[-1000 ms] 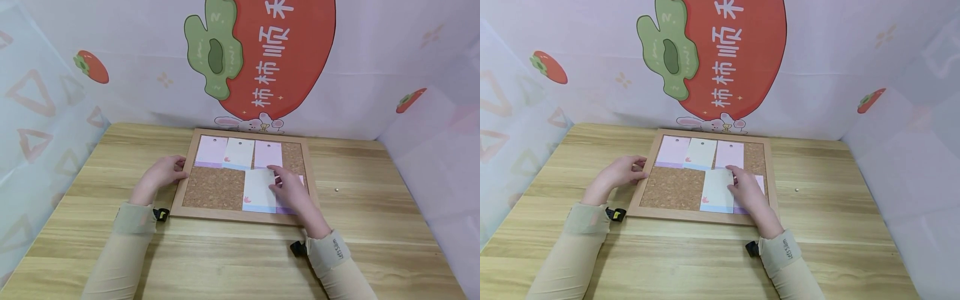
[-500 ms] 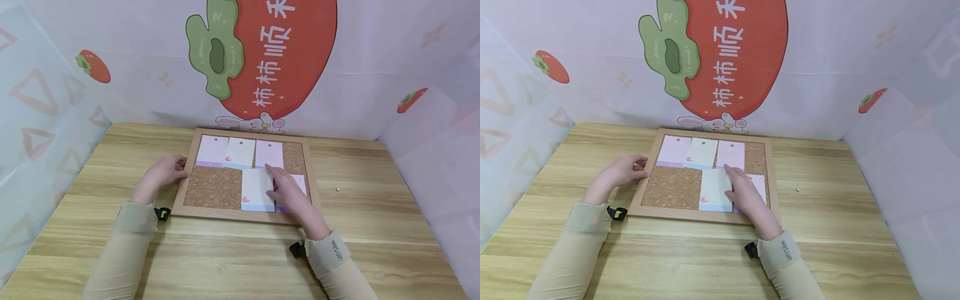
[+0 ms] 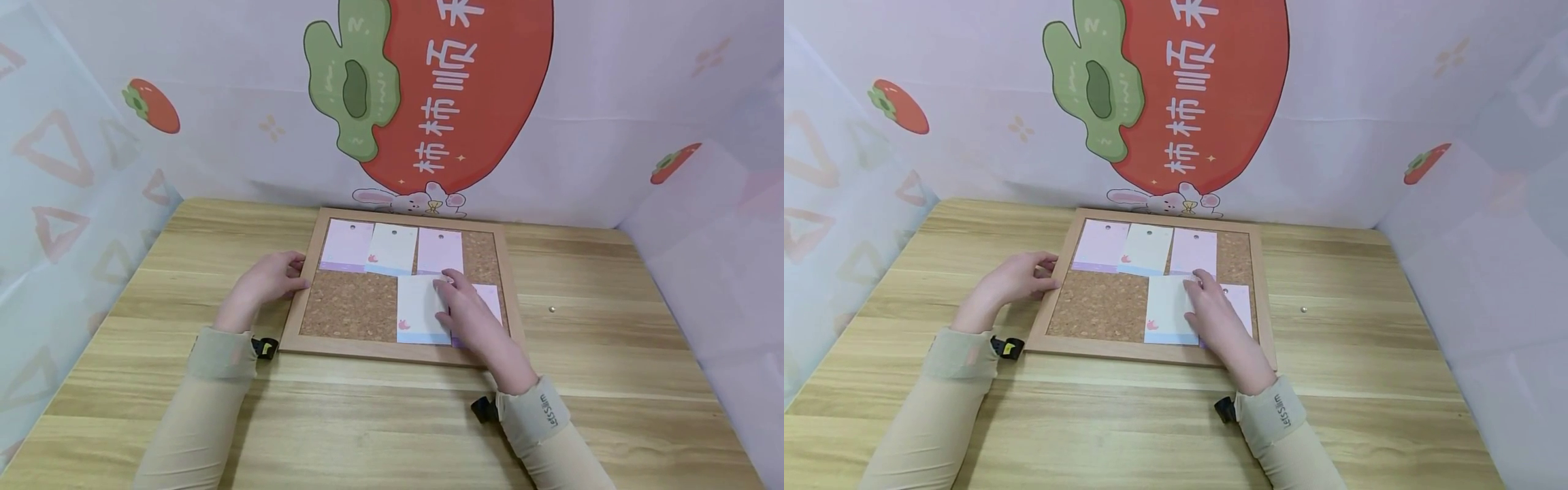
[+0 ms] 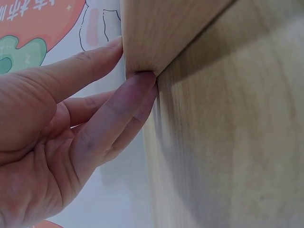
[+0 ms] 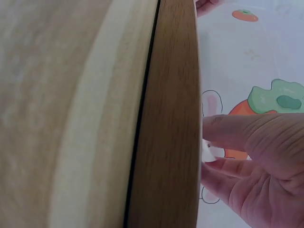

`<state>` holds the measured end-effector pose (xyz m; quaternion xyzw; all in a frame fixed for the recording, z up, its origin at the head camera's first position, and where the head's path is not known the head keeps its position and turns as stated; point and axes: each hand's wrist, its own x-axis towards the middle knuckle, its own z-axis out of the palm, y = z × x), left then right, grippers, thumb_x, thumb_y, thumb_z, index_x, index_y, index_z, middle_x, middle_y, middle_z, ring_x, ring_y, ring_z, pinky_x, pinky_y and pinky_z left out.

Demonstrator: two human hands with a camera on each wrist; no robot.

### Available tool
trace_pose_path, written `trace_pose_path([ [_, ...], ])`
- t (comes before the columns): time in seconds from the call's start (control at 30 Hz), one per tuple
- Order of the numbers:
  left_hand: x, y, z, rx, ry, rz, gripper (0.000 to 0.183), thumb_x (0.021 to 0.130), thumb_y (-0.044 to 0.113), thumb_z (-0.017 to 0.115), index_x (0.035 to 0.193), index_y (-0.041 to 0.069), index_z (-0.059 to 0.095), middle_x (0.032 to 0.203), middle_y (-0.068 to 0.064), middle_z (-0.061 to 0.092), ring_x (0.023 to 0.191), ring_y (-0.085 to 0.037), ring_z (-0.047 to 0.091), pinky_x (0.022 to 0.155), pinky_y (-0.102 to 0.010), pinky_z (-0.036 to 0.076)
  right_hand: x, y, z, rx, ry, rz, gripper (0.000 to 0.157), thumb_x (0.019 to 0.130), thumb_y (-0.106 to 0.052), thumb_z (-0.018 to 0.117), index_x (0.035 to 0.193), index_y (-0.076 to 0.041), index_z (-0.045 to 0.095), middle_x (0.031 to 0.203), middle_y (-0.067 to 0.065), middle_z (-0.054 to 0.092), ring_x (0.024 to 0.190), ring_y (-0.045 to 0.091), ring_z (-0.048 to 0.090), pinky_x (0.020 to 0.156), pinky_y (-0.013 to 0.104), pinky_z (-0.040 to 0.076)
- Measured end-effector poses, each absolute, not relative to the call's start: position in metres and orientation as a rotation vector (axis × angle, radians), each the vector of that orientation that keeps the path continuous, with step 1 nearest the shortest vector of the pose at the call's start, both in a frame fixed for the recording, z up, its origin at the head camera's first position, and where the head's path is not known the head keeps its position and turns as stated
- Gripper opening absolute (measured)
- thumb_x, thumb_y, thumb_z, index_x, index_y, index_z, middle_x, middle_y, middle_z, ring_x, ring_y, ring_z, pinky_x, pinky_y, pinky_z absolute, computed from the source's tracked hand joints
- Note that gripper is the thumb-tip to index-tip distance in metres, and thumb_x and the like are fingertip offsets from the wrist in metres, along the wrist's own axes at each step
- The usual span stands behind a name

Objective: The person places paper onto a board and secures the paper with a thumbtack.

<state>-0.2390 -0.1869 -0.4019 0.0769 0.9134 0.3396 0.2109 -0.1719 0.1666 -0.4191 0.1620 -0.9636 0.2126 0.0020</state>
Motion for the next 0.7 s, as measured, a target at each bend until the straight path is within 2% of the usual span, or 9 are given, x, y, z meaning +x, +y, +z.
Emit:
trace_pose_path([
  [0.1,-0.238,-0.187,-0.401,0.216,2.543,0.940,0.060,0.097,0.010,0.064,0.145,-0.013,0.037,0.136,-0.034,0.054,0.119,-0.042,0.062,0.086,-0.036,0.061,-0.172,0.166,-0.420,0.551,-3.037,0.579,0.043,0.084,-0.010,0.080,0.122,0.004,0.065,0.151,0.027,0.042,0.138,0.044,0.045,0.114,0.053,0.041],
  [0.23,-0.238,-0.187,-0.401,0.213,2.547,0.932,0.060,0.097,0.010,0.064,0.145,-0.013,0.037,0.136,-0.034,0.054,0.118,-0.042,0.063,0.086,-0.036,0.061,-0.171,0.168,-0.420,0.631,-3.054,0.507,0.041,0.084,-0.017,0.081,0.117,0.004,0.068,0.155,0.024,0.041,0.142,0.042,0.041,0.117,0.053,0.037],
  [0.5,-0.239,-0.187,-0.402,0.216,2.544,0.936,0.061,0.097,0.010,0.064,0.145,-0.013,0.036,0.137,-0.034,0.054,0.118,-0.042,0.062,0.085,-0.035,0.061,-0.168,0.178,-0.416,0.846,-3.176,0.570,0.060,0.089,-0.024,0.077,0.141,-0.005,0.056,0.159,0.015,0.040,0.152,0.036,0.028,0.122,0.052,0.029],
  [0.7,-0.239,-0.187,-0.401,0.206,2.538,0.936,0.061,0.097,0.010,0.064,0.146,-0.013,0.035,0.137,-0.034,0.053,0.119,-0.042,0.061,0.087,-0.036,0.061,-0.168,0.183,-0.415,0.951,-3.181,0.604,0.070,0.088,-0.026,0.077,0.147,-0.004,0.047,0.160,0.018,0.036,0.152,0.038,0.025,0.122,0.054,0.028],
])
